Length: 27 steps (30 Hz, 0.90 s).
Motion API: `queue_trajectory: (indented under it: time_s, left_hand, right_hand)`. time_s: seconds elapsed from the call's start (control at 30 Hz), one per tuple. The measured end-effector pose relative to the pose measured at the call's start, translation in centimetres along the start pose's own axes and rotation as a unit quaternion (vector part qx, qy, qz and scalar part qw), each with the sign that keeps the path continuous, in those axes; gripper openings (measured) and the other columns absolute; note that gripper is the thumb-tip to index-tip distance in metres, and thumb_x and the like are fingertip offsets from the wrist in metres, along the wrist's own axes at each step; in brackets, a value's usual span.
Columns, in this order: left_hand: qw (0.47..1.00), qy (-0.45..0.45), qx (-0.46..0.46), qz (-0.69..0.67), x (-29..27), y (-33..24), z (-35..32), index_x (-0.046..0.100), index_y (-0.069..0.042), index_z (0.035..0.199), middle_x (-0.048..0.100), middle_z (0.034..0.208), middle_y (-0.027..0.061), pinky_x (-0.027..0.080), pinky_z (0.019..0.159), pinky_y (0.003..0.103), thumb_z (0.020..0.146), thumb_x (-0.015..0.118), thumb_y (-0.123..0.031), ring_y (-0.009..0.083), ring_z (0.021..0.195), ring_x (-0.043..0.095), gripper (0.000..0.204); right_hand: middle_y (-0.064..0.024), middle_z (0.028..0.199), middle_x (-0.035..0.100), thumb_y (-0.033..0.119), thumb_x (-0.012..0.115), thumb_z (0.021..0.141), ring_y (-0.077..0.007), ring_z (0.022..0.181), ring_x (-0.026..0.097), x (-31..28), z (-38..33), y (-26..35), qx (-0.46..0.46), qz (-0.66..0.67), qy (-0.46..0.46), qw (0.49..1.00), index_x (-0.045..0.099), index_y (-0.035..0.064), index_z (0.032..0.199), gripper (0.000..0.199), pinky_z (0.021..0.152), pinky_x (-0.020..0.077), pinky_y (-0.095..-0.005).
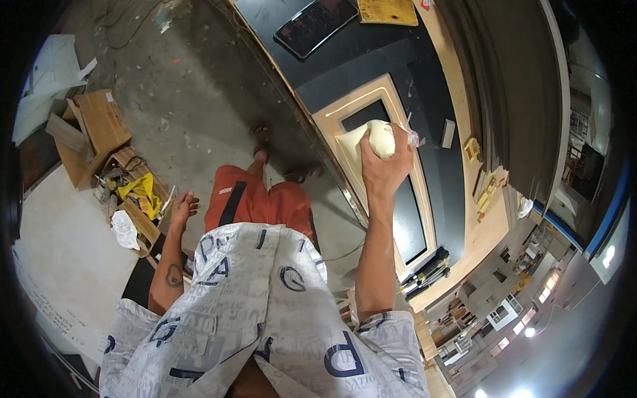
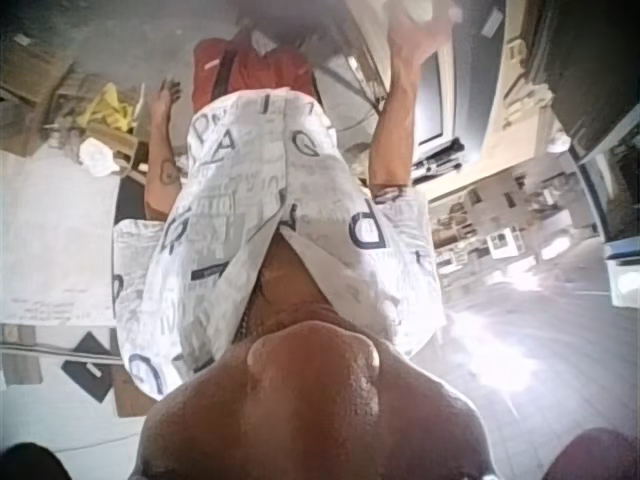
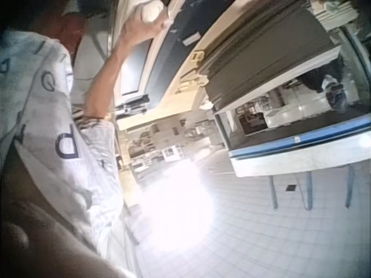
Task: The recorder is assembling and nailing thin wood frame pieces onto a dark panel, then applying a light-colored filler or adhesive.
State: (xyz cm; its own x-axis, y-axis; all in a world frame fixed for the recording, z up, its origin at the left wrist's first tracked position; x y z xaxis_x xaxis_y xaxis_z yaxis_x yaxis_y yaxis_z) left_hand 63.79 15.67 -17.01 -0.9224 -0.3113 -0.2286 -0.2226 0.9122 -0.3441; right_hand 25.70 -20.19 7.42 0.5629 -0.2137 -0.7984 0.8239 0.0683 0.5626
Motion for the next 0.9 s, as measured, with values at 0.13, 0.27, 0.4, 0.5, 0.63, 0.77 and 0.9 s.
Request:
queue_trajectory:
  time_s: [0.13,0.27,0.4,0.5,0.63,0.77,0.9]
  left_hand:
    - [1.000,-0.013,0.000,-0.011,0.1,0.6,-0.3,0.054,-0.003,0.131,0.068,0.106,0.0132,0.051,0.074,0.033,0.097,0.053,-0.042,0.0202,0.087,0.066,0.051]
    - [1.000,-0.013,-0.004,-0.019,0.3,1.1,-0.3,0.054,-0.004,0.131,0.068,0.105,0.0127,0.051,0.074,0.033,0.096,0.054,-0.042,0.0198,0.086,0.066,0.052]
    - [1.000,-0.002,-0.008,-0.017,0.4,0.8,-0.8,0.052,-0.006,0.131,0.067,0.107,0.0116,0.051,0.076,0.033,0.098,0.053,-0.044,0.0185,0.087,0.065,0.051]
    - [0.999,-0.016,-0.008,-0.029,0.2,1.2,-0.7,0.054,-0.005,0.130,0.067,0.105,0.0108,0.051,0.074,0.032,0.097,0.054,-0.044,0.0181,0.085,0.065,0.051]
    - [0.999,-0.024,-0.005,-0.029,-0.3,1.4,-0.2,0.055,-0.004,0.129,0.067,0.103,0.0100,0.051,0.073,0.032,0.096,0.055,-0.044,0.0180,0.084,0.066,0.051]
    - [1.000,-0.006,0.009,-0.022,-0.8,0.1,0.2,0.055,-0.004,0.128,0.067,0.103,0.0103,0.051,0.073,0.033,0.096,0.055,-0.045,0.0185,0.084,0.066,0.052]
    - [0.999,-0.021,0.037,-0.009,-1.2,-2.9,0.5,0.058,-0.003,0.122,0.067,0.102,0.0103,0.051,0.072,0.032,0.096,0.055,-0.046,0.0187,0.083,0.065,0.050]
  right_hand:
    - [-0.0137,0.088,0.066,0.013,0.079,0.073,-0.0252,0.079,0.064,1.3,1.0,0.8,-0.060,-0.022,-0.001,0.998,0.066,0.0013,0.098,0.031,0.072,0.0505,-0.0354]
    - [-0.0135,0.088,0.066,0.014,0.078,0.074,-0.0259,0.079,0.064,2.0,1.7,1.5,-0.046,-0.011,0.004,0.999,0.066,0.0020,0.098,0.030,0.073,0.0503,-0.0363]
    - [-0.0165,0.085,0.065,0.010,0.078,0.071,-0.0316,0.079,0.061,2.3,2.2,1.4,-0.044,-0.006,-0.002,0.999,0.065,0.0022,0.097,0.030,0.073,0.0487,-0.0404]
    - [-0.0162,0.086,0.065,0.010,0.078,0.071,-0.0315,0.079,0.061,2.2,2.5,1.0,-0.046,-0.019,-0.005,0.999,0.065,0.0024,0.097,0.030,0.073,0.0486,-0.0403]
    - [-0.0160,0.087,0.065,0.010,0.077,0.071,-0.0311,0.080,0.061,2.6,2.8,-0.1,-0.028,-0.004,-0.020,0.999,0.065,0.0025,0.096,0.028,0.074,0.0485,-0.0399]
    - [-0.0172,0.091,0.065,0.010,0.078,0.071,-0.0321,0.084,0.061,1.8,3.7,-1.0,0.000,-0.004,-0.071,0.998,0.065,0.0015,0.098,0.031,0.078,0.0484,-0.0401]
    - [-0.0144,0.097,0.067,0.013,0.075,0.081,-0.0267,0.089,0.065,-2.0,5.2,-2.9,0.104,0.097,-0.184,0.973,0.063,-0.0034,0.108,0.034,0.081,0.0515,-0.0377]
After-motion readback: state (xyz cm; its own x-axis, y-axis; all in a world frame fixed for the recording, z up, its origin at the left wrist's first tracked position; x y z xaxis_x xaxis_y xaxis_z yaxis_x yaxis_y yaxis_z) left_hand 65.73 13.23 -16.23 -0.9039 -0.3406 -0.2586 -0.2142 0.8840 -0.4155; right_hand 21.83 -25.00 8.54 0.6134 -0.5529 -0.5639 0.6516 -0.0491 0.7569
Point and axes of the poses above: each hand's wrist, its own z-axis towards the middle knuckle, its own x-axis out of the palm, y = z × x, the point moved 3 cm from there along z, towards the middle knuckle
